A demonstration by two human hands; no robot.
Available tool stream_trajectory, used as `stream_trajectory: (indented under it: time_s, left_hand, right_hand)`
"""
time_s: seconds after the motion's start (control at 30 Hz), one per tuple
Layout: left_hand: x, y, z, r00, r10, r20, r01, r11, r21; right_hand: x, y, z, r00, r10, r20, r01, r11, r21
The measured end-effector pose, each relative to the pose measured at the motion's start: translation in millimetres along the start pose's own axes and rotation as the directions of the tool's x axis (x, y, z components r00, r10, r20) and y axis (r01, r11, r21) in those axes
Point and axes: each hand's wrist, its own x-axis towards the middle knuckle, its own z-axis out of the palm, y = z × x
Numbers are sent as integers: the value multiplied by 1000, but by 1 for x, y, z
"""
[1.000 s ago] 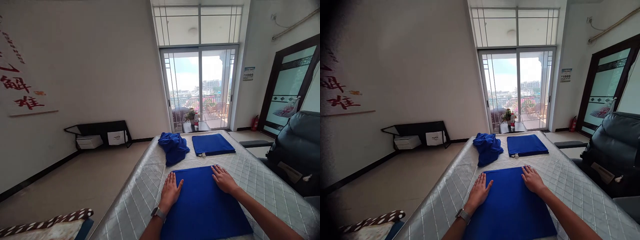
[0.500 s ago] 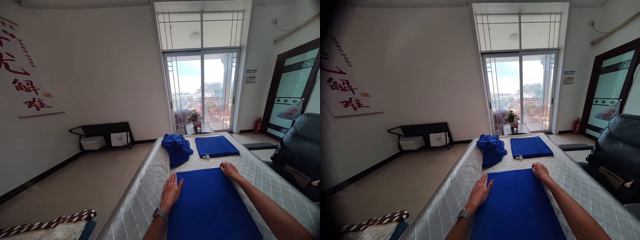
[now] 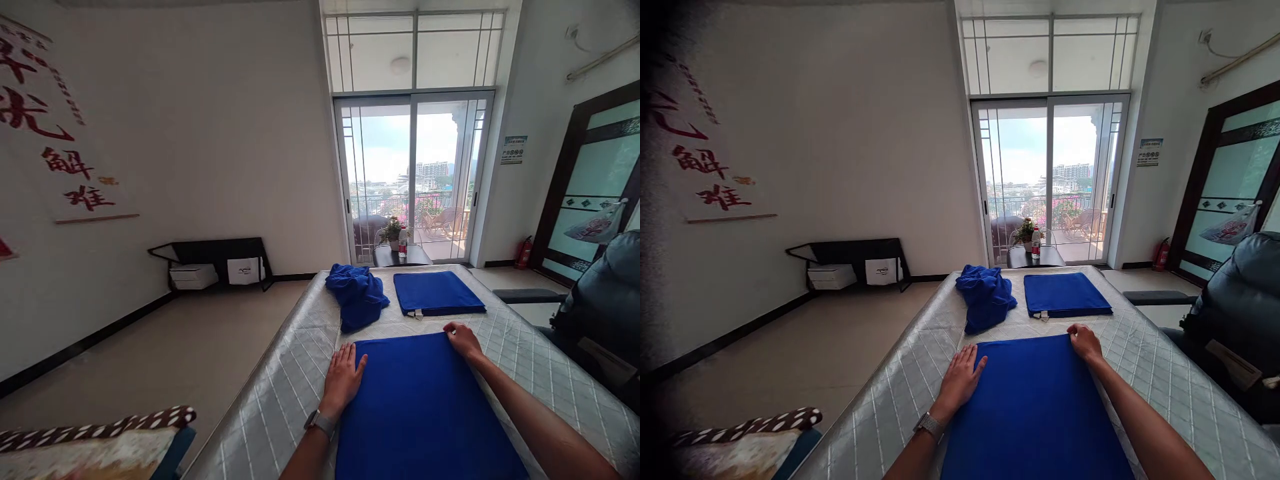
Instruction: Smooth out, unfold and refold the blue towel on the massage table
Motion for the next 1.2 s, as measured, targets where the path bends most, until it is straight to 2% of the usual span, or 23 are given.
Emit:
stream_trajectory:
  time_s: [0.1, 0.2, 0.33, 0.4, 0.53, 0.7, 0.93, 1.03, 1.13, 1.2]
  left_hand:
    - [0, 1, -1, 1000, -9, 17, 9, 1000, -10]
    - [0, 1, -1, 1000, -12, 10, 12, 1000, -14]
    - [0, 1, 2, 1000, -11, -4, 11, 1000, -23]
    - [0, 1, 2, 1000, -9, 1, 9, 1000, -22]
    - [-1, 3, 3, 1000, -15, 12, 15, 1000, 2]
    - [-1, 6, 5, 999, -4, 34, 3, 1000, 23]
    - [8, 11, -2, 997, -41, 64, 31, 987, 161]
    - [21, 43, -9, 999, -41, -18, 43, 986, 158]
    - [37, 105, -4, 991, 131, -18, -131, 990, 46]
    - [46, 155, 6, 966, 257, -14, -258, 966, -35]
  right_hand:
    - [-4, -7, -1, 1000, -15, -25, 14, 999, -37]
    - [-16, -17, 2, 995, -91, -29, 89, 994, -66]
    - [-38, -21, 17, 974, -222, 40, 225, 969, -99]
    - [-47, -18, 26, 965, -246, 91, 256, 958, -130]
    - [-53, -13, 34, 974, -197, 113, 214, 962, -172]
    - [-53, -15, 30, 987, -127, 102, 144, 973, -178]
    - [-52, -4, 25, 976, -170, 139, 191, 970, -150]
    - [-52, -1, 27, 976, -177, 127, 193, 972, -132]
    - [-51, 0, 32, 978, -180, 110, 193, 972, -131]
    - [-50, 2, 36, 977, -190, 96, 202, 969, -140]
